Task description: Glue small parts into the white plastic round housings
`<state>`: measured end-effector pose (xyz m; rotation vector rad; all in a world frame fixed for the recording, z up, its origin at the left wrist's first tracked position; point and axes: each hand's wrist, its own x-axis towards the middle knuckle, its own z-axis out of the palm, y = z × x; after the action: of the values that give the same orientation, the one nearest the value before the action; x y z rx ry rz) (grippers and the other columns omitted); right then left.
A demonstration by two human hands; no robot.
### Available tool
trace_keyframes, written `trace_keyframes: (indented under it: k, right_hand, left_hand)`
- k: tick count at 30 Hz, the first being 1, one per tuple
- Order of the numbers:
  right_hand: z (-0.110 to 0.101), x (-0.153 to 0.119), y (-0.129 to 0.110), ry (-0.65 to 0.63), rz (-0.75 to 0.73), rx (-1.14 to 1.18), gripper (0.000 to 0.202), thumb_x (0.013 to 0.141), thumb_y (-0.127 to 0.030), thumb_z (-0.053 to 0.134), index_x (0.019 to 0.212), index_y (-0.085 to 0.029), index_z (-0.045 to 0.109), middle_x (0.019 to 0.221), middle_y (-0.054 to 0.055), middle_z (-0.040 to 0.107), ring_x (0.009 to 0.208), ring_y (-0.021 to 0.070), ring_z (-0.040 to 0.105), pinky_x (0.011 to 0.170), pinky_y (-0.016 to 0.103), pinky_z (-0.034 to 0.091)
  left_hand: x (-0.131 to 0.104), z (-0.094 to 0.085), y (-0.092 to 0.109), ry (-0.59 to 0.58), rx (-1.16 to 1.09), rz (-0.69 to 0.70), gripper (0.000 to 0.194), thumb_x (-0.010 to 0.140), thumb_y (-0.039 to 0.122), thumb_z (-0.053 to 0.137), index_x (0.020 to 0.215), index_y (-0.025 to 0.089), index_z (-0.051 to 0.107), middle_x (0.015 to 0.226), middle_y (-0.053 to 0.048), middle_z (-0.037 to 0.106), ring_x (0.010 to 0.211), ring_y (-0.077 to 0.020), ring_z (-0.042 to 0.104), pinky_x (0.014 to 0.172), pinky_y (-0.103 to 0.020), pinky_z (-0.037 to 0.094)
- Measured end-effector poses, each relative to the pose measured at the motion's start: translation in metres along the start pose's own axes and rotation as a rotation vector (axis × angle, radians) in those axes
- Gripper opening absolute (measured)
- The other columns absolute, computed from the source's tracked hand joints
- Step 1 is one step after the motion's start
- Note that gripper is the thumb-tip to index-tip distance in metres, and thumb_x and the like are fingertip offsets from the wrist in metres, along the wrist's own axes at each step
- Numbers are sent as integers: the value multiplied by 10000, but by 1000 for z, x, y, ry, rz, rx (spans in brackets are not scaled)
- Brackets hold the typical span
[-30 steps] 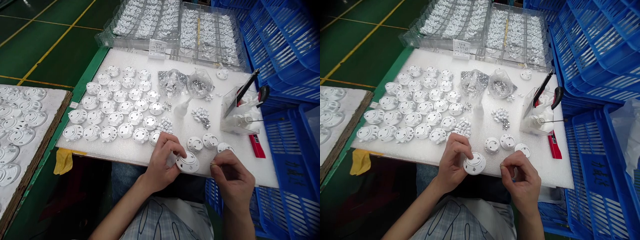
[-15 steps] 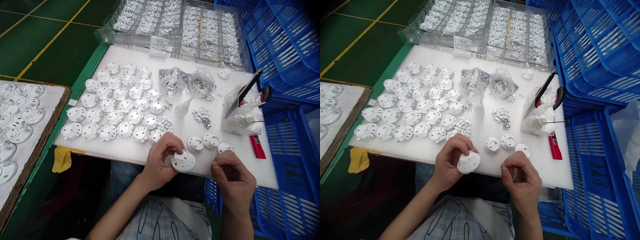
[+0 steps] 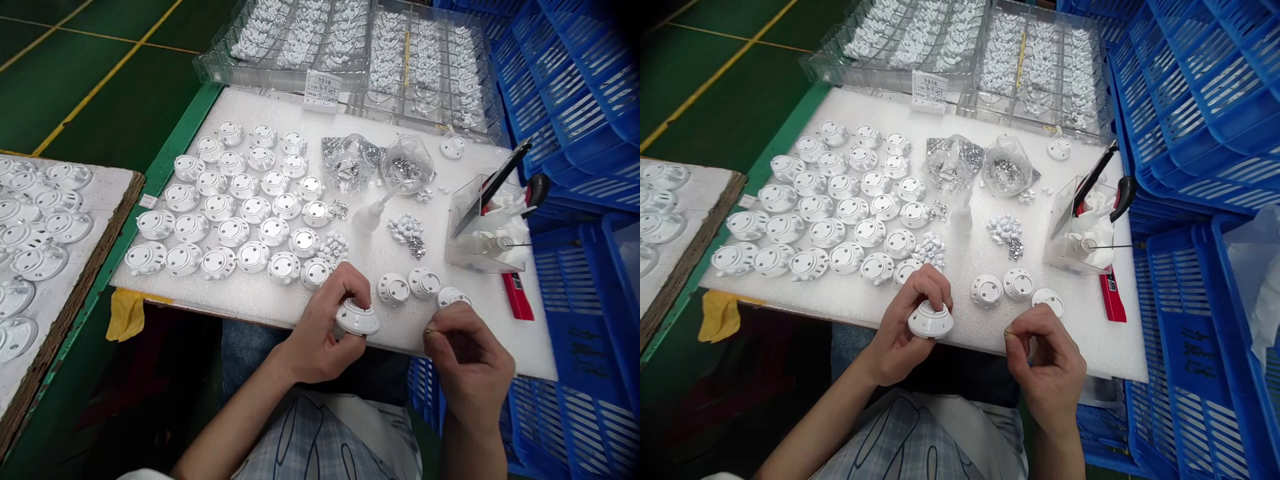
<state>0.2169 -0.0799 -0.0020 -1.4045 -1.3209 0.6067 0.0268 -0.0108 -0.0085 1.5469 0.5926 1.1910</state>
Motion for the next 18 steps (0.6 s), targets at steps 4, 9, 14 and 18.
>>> trace_keyframes:
  k: [4, 9, 14, 18]
  right_hand:
    - [-1, 0, 0, -1, 2, 0, 118, 863, -145, 681, 772, -211, 644, 702, -11, 551, 638, 125, 481, 536, 257, 366]
    - [-2, 0, 1, -9, -7, 0, 106, 869, -150, 678, 791, -212, 643, 713, -9, 550, 633, 126, 485, 516, 249, 375]
    - [-1, -1, 3, 6, 8, 3, 109, 878, -167, 681, 787, -209, 640, 723, -2, 542, 641, 130, 483, 502, 245, 368]
    - [-3, -2, 2, -28, 27, 10, 110, 895, -171, 674, 797, -208, 640, 733, -1, 540, 648, 128, 480, 516, 243, 384]
  left_hand:
    - [1, -1, -2, -34, 46, 9, 256, 822, 69, 583, 983, 237, 477, 942, -24, 514, 840, -186, 526, 737, -326, 456]
    - [-1, 2, -5, -37, 40, 30, 172, 917, 117, 620, 1013, 238, 543, 1044, -62, 571, 986, -233, 630, 846, -383, 541]
    - [-2, 2, -5, -28, 77, 45, 144, 935, 139, 653, 1036, 233, 613, 1051, -61, 585, 1018, -231, 658, 869, -376, 580]
    - [-2, 2, -5, -30, 109, 63, 194, 918, 76, 648, 1035, 228, 620, 1021, -49, 585, 991, -212, 654, 849, -349, 579]
